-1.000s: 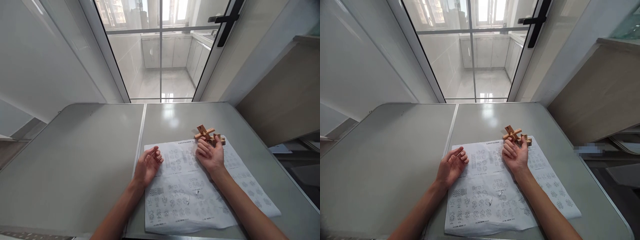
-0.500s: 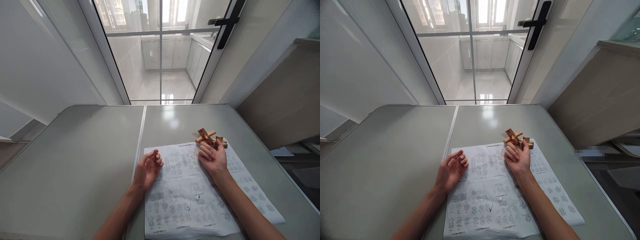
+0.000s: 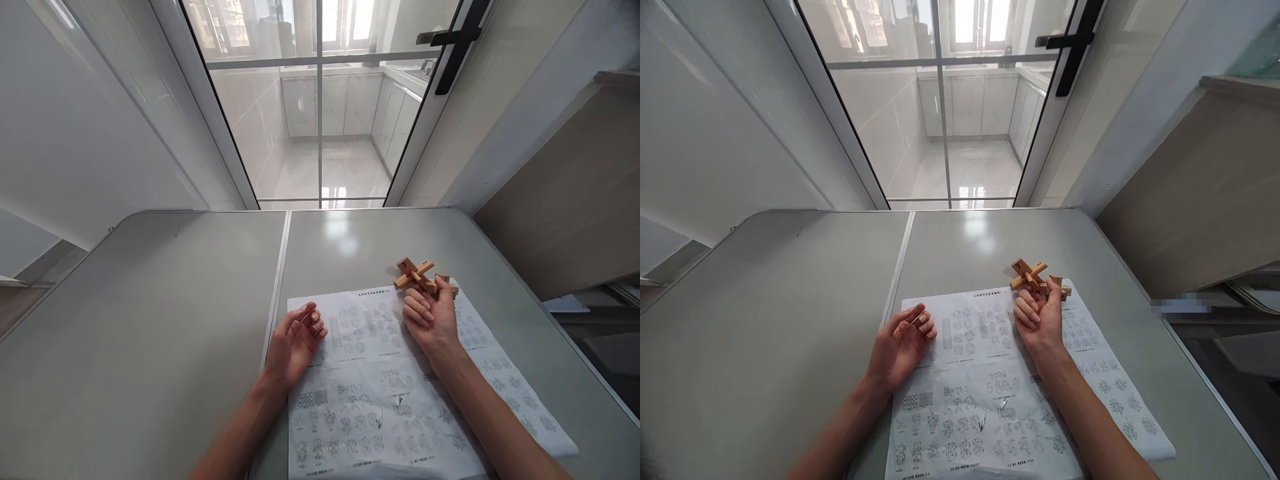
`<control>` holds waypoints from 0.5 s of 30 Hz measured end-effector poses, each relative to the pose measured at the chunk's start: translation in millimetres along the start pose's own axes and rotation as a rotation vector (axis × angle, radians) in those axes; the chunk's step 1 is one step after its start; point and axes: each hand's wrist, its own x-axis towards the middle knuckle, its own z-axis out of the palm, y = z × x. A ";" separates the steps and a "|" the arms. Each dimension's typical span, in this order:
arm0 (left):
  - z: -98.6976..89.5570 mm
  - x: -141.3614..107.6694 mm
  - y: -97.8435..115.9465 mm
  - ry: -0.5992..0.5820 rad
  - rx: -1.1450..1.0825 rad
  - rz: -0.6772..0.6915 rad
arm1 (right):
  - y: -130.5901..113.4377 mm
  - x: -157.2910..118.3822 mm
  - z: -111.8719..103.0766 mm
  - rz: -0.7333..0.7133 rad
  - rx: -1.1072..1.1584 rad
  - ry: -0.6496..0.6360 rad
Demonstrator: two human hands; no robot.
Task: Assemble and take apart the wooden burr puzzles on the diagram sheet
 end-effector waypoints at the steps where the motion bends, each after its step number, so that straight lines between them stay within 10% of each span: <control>1: 0.1 0.1 0.0 0.000 -0.001 -0.001 | -0.7 -0.2 -0.2 0.006 0.009 -0.006; 15: -3.0 1.7 -0.6 -0.011 -0.018 -0.006 | -9.0 -2.0 -11.1 0.035 0.299 -0.173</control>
